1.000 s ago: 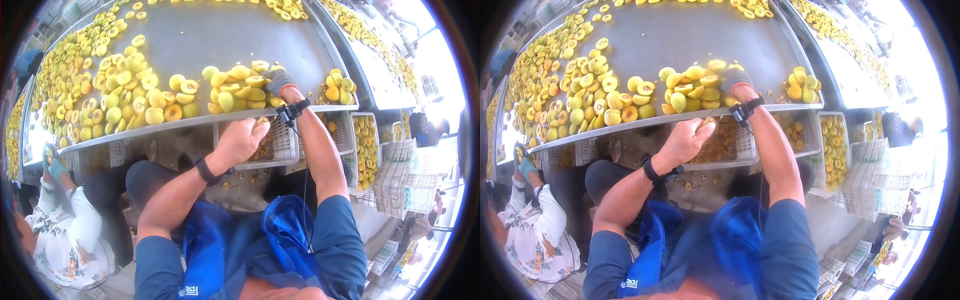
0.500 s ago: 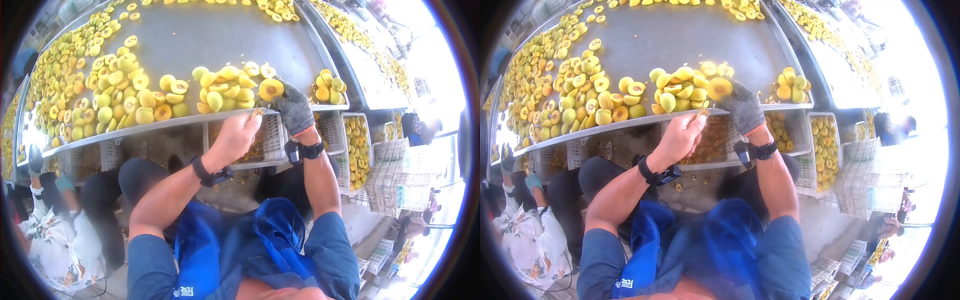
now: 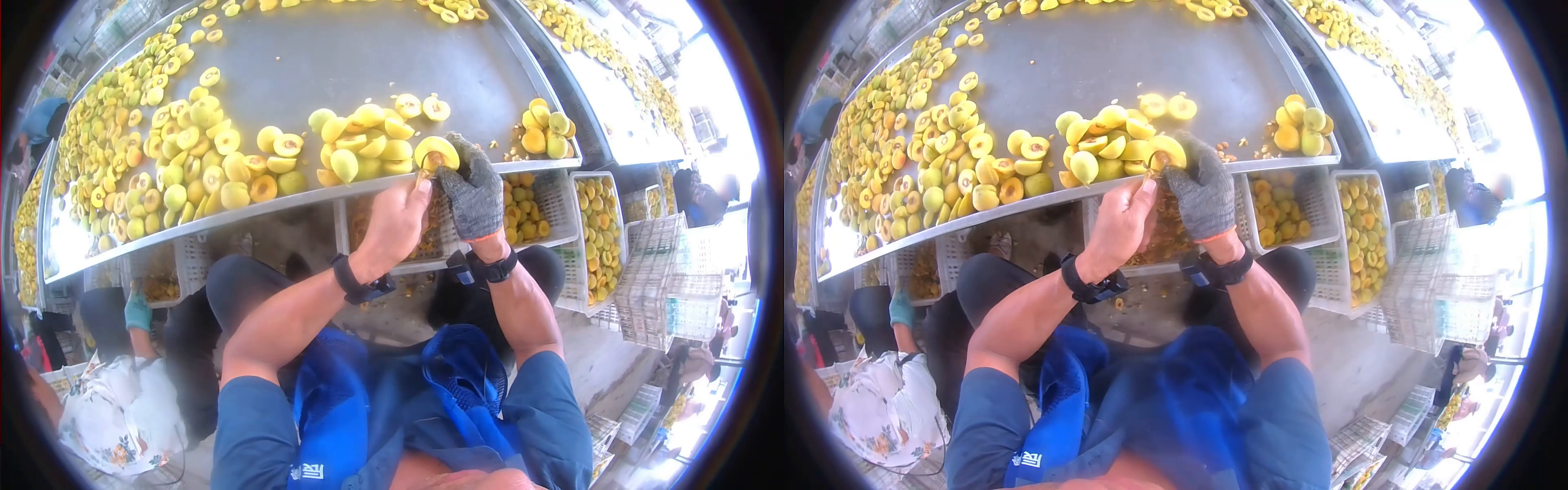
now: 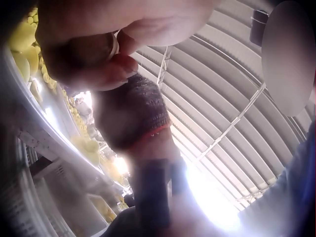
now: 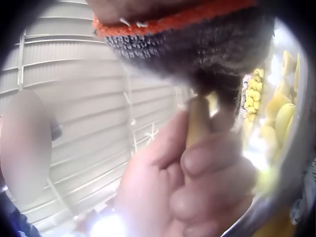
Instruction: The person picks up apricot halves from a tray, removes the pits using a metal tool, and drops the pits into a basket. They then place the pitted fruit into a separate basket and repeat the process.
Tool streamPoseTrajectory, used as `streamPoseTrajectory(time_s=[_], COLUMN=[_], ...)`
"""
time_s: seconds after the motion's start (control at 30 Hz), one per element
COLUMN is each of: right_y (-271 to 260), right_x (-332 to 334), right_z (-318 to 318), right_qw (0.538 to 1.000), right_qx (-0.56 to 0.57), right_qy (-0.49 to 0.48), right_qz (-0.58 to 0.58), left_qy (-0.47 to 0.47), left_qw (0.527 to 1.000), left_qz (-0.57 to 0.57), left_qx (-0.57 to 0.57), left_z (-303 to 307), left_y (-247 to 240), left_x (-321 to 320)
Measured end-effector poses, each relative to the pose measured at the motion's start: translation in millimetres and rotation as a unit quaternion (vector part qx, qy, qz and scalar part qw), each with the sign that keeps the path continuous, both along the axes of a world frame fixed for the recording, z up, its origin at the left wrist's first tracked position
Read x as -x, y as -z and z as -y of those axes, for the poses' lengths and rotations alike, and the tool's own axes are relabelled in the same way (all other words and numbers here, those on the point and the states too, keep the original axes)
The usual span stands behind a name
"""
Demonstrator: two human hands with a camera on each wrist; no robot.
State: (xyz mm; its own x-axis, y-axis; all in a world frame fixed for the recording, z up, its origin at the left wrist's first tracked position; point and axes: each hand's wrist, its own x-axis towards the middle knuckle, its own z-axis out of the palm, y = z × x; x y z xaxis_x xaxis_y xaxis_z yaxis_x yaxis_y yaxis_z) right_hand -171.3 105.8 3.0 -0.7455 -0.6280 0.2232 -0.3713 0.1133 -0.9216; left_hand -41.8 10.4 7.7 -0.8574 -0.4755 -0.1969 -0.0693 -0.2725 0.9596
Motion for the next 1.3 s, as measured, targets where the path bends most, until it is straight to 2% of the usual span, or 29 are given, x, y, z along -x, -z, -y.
streamPoseTrajectory(time_s=[0.23, 0.33, 0.43, 0.57, 0.67, 0.77, 0.83, 0.87, 0.97, 1.03, 1.13, 1.23, 1.3], right_y=[1.5, -2.4, 2.5, 4.9, 5.6, 5.5, 2.8, -0.7, -9.4, -13.5, -22.3, -18.3, -16.6], right_x=[-5.1, -9.2, -9.2, -13.4, -12.0, -8.7, -6.6, -4.5, -0.3, 4.9, 16.2, 25.6, 20.0], right_z=[0.1, 0.7, -1.5, -1.0, -1.5, -3.4, -2.5, -2.8, -7.5, -9.0, -15.2, -18.2, -17.8], right_qw=[0.999, 1.000, 0.993, 0.989, 0.985, 0.990, 0.992, 0.992, 0.993, 0.997, 0.994, 0.988, 0.993], right_qx=[0.053, 0.024, 0.033, 0.044, 0.049, 0.052, 0.077, 0.056, 0.013, 0.012, -0.048, -0.065, -0.031], right_qy=[0.004, 0.020, 0.013, 0.026, 0.024, 0.008, -0.013, -0.016, -0.026, -0.047, -0.088, -0.104, -0.084], right_qz=[-0.008, 0.000, -0.110, -0.139, -0.161, -0.133, -0.095, -0.109, -0.110, -0.068, -0.043, -0.092, -0.082], left_qy=[-0.040, -0.044, -0.050, -0.075, -0.074, -0.029, -0.027, -0.027, 0.049, 0.072, 0.099, 0.121, 0.127], left_qw=[0.993, 0.987, 0.983, 0.972, 0.962, 0.969, 0.973, 0.975, 0.999, 0.996, 0.990, 0.982, 0.973], left_qz=[-0.034, -0.023, -0.015, -0.045, -0.074, -0.038, -0.047, -0.053, -0.020, -0.001, 0.021, 0.039, 0.046], left_qx=[0.103, 0.152, 0.179, 0.220, 0.253, 0.244, 0.222, 0.212, 0.000, -0.045, -0.095, -0.136, -0.188], left_z=[-5.9, -4.0, -5.3, -7.4, -4.8, 1.0, -0.3, -1.0, -1.1, 0.6, 3.1, 5.5, 5.8], left_y=[4.4, 3.3, 4.8, 14.5, 19.6, 19.0, 17.2, 14.7, -8.7, -12.6, -17.5, -17.0, -17.8], left_x=[7.2, 7.8, 7.6, 10.7, 12.1, 10.8, 9.2, 9.3, 1.6, 0.4, -1.4, -1.9, -0.8])
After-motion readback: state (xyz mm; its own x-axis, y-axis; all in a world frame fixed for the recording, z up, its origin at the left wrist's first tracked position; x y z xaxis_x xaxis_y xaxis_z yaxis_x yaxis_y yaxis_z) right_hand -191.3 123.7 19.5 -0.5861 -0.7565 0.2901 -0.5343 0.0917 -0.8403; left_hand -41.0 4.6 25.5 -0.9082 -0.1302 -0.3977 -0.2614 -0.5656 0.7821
